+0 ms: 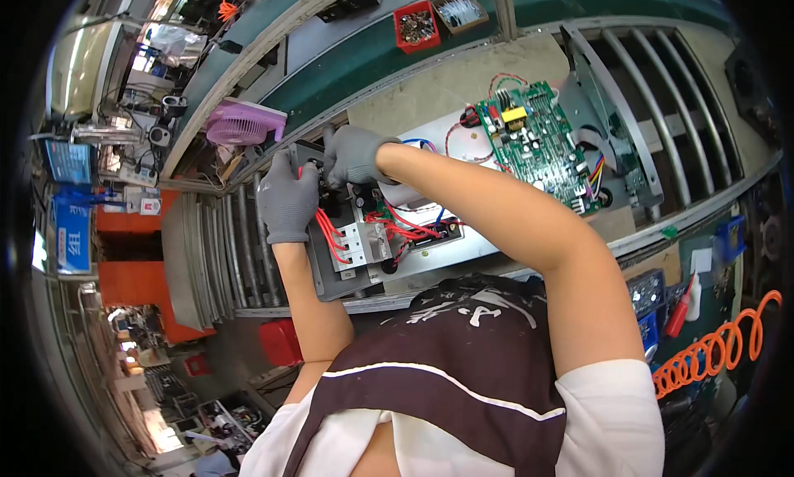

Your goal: The person assembles an electronic device on a workbench, using a screwdriver to tighten screws on a circuit board and a red handheld tool to apply a substance to components. They also use a cable tie to secure wires and handle the metal casing of the device.

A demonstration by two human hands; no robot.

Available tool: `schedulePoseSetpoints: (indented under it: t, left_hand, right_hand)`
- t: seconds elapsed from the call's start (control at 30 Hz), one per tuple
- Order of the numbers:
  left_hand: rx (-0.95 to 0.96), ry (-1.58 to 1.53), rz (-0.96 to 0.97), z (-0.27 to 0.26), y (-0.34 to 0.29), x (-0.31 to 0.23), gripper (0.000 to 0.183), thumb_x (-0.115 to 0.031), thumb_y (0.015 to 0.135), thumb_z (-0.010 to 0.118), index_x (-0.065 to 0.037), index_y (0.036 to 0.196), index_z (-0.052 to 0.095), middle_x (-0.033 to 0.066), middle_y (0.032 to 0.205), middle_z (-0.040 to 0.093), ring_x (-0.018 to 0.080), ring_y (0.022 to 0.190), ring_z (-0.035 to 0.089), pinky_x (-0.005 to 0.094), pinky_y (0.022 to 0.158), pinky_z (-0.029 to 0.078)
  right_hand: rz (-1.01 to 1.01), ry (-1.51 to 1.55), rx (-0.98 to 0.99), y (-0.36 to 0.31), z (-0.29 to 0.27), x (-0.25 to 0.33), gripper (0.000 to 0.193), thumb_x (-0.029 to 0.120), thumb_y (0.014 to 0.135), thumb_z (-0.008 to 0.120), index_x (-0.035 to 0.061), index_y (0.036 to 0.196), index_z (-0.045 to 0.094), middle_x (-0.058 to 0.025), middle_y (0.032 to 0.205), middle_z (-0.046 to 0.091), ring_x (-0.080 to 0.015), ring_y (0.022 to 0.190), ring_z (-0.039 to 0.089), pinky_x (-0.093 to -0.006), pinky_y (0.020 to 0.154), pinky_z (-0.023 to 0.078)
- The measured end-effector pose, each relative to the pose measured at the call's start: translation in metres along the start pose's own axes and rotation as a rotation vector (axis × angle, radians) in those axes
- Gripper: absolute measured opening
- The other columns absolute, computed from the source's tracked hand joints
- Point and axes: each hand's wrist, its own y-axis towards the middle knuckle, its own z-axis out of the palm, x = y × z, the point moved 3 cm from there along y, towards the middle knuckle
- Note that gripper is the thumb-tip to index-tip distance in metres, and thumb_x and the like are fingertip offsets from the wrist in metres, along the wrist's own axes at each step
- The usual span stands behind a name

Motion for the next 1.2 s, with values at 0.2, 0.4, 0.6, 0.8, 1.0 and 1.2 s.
schedulePoseSetpoints:
  t: [0.2, 0.4, 0.6, 0.8, 1.0, 1.2]
  left_hand:
    - [0.006, 0.011, -0.016, -0.001, -0.003, -0.006, 0.034, -0.029, 0.077, 0.058, -0.003, 0.098, 0.057, 0.0210, 0.086, 0.063, 0.0388, 0.084, 0.060, 0.0451, 0.075, 0.047]
    - [-0.006, 0.001, -0.013, -0.001, -0.004, -0.007, 0.033, -0.029, 0.077, 0.058, -0.004, 0.098, 0.057, 0.0214, 0.086, 0.063, 0.0391, 0.084, 0.060, 0.0457, 0.074, 0.046]
    - [-0.102, 0.039, 0.083, 0.008, -0.003, -0.002, 0.029, -0.027, 0.076, 0.058, -0.006, 0.095, 0.054, 0.0208, 0.081, 0.063, 0.0385, 0.076, 0.062, 0.0475, 0.068, 0.048]
    - [-0.175, -0.077, 0.035, -0.009, -0.013, 0.011, 0.032, -0.024, 0.072, 0.057, -0.007, 0.099, 0.051, 0.0210, 0.077, 0.063, 0.0381, 0.067, 0.061, 0.0487, 0.061, 0.049]
    - [-0.036, -0.112, -0.030, -0.005, -0.007, -0.003, 0.025, -0.018, 0.072, 0.056, -0.003, 0.092, 0.054, 0.0183, 0.071, 0.064, 0.0333, 0.067, 0.065, 0.0440, 0.060, 0.052]
    - [-0.032, -0.132, -0.051, 0.005, -0.011, 0.003, 0.025, -0.017, 0.070, 0.058, -0.002, 0.090, 0.054, 0.0170, 0.071, 0.065, 0.0301, 0.067, 0.066, 0.0404, 0.059, 0.052]
  right_hand:
    - [-0.046, -0.060, -0.051, 0.006, 0.000, -0.002, 0.016, 0.010, 0.065, 0.070, 0.0025, 0.078, 0.068, -0.0088, 0.069, 0.064, -0.0153, 0.062, 0.059, -0.0281, 0.060, 0.046]
    - [-0.060, -0.110, -0.106, 0.002, 0.001, 0.001, 0.017, 0.013, 0.065, 0.070, 0.0029, 0.079, 0.067, -0.0101, 0.070, 0.064, -0.0178, 0.062, 0.060, -0.0305, 0.061, 0.047]
    - [-0.078, -0.287, -0.204, -0.001, 0.001, -0.003, 0.012, 0.014, 0.070, 0.064, 0.0040, 0.077, 0.066, -0.0120, 0.072, 0.065, -0.0240, 0.067, 0.063, -0.0344, 0.063, 0.048]
    - [-0.147, -0.423, -0.177, -0.013, 0.024, 0.018, 0.025, 0.026, 0.080, 0.052, 0.0033, 0.083, 0.063, -0.0223, 0.078, 0.061, -0.0382, 0.076, 0.059, -0.0473, 0.070, 0.046]
    - [-0.146, -0.690, -0.415, -0.031, 0.032, 0.027, 0.021, 0.024, 0.079, 0.054, 0.0049, 0.083, 0.061, -0.0188, 0.080, 0.059, -0.0383, 0.076, 0.057, -0.0459, 0.068, 0.045]
    - [-0.045, -0.558, -0.303, -0.020, 0.028, 0.010, 0.029, 0.030, 0.085, 0.049, 0.0035, 0.087, 0.059, -0.0225, 0.088, 0.060, -0.0413, 0.084, 0.056, -0.0457, 0.070, 0.043]
